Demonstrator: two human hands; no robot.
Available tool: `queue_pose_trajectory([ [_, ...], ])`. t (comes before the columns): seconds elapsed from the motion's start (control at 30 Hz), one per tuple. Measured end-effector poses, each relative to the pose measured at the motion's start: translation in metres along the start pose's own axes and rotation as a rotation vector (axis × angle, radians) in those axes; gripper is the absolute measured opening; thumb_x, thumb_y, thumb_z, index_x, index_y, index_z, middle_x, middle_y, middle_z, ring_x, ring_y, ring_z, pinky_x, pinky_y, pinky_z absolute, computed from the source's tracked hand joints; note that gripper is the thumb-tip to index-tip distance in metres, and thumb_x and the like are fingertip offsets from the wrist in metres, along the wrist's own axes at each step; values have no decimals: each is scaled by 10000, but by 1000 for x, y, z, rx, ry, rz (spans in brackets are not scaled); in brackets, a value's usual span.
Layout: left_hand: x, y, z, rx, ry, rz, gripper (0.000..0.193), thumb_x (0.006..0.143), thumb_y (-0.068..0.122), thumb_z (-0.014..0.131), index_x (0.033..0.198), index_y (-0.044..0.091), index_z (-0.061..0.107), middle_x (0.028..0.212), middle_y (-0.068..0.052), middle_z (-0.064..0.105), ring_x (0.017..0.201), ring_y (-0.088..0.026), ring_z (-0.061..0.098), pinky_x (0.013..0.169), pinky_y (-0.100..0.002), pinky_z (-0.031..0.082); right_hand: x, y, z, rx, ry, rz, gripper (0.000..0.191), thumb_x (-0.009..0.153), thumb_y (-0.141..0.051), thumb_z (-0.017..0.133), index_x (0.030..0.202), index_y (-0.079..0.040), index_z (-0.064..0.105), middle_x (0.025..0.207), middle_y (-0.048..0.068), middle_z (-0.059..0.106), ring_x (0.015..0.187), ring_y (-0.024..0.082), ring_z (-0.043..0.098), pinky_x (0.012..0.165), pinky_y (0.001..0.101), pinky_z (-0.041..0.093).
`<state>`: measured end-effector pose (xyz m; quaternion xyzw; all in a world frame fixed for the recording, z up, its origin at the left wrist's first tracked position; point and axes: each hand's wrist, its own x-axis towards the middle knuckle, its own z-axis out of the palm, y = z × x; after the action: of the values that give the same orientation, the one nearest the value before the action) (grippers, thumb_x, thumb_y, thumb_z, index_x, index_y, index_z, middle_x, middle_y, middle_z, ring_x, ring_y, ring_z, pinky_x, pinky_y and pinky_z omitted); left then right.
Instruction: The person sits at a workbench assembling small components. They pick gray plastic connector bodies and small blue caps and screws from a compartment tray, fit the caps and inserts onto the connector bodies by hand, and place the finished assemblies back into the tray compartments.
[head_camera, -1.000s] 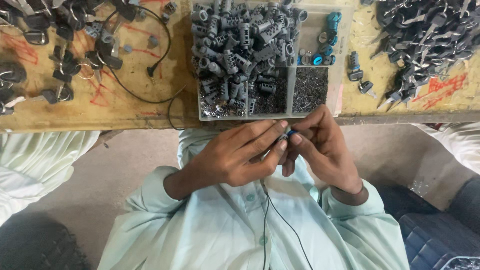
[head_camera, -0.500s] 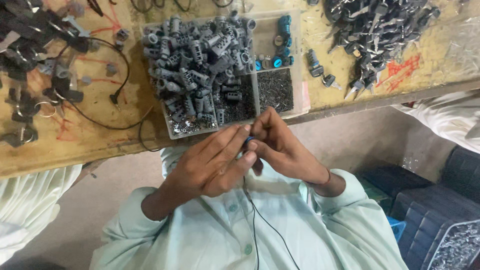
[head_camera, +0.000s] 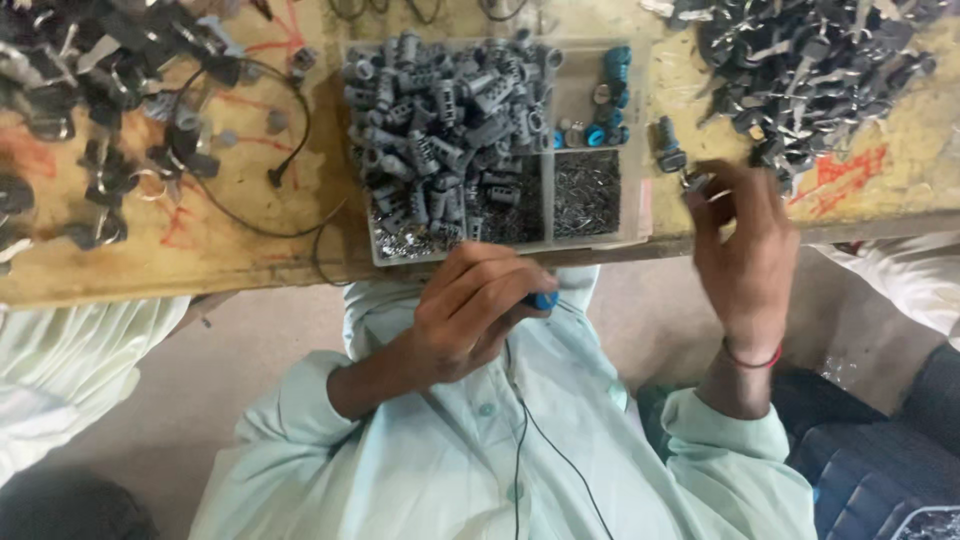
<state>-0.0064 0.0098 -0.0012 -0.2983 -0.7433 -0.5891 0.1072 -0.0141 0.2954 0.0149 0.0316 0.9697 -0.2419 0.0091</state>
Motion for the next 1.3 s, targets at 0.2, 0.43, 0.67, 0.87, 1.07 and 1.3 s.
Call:
queue_pose_trajectory([
  [0.2, 2, -10, 6, -136, -3, -25, 403, 931, -51, 782, 1272, -11, 570, 1169, -119, 695, 1065, -273, 707, 915, -377, 594, 12, 62, 16, -17, -18, -89, 286, 1035, -13, 777, 1130, 28, 511, 960, 164, 655, 826, 295, 666, 708, 382, 502],
  [0.43, -1, -14, 15, -136, -20, -20, 410, 931, -121, 772, 1258, -11, 550, 1172, -145, 685, 1020, -275, 699, 875, -358, 598, -22, -22, 18, 1218, 229, 87, 239, 1030, -55, 706, 1147, -13, 501, 843, 111, 667, 550, 104, 598, 450, 209, 449],
  [0.67, -15, -15, 12, 11, -31, 19, 389, 919, -134, 746, 1226, -37, 528, 1182, -189, 656, 1042, -340, 679, 874, -416, 581, -50, -58, 69, 982, 147, -194, 374, 978, 115, 705, 1233, -41, 481, 988, 128, 638, 725, 163, 660, 544, 266, 541],
  [0.87, -28, -20, 22, -259, -11, -253, 325, 862, -132, 764, 1108, 20, 617, 997, -119, 697, 910, -264, 716, 793, -355, 579, -39, -37, 63, 506, 44, -565, 590, 928, 95, 743, 1419, -99, 479, 937, 116, 640, 729, 242, 646, 603, 335, 503],
  [1.07, -49, -27, 29, -462, 17, -409, 242, 885, -98, 733, 1087, 3, 646, 1054, -118, 731, 984, -210, 732, 846, -321, 607, -34, -49, 57, 527, 13, -702, 743, 938, 97, 690, 1560, -156, 372, 1095, 138, 655, 896, 304, 677, 741, 390, 567],
  [1.3, -49, -28, 31, -583, 100, -698, 199, 895, -18, 755, 1081, -22, 682, 1013, -106, 760, 936, -154, 739, 823, -308, 615, -42, -47, 63, 334, -95, -525, 786, 788, -211, 900, 1400, -82, 424, 1169, 196, 618, 945, 364, 691, 773, 403, 588],
])
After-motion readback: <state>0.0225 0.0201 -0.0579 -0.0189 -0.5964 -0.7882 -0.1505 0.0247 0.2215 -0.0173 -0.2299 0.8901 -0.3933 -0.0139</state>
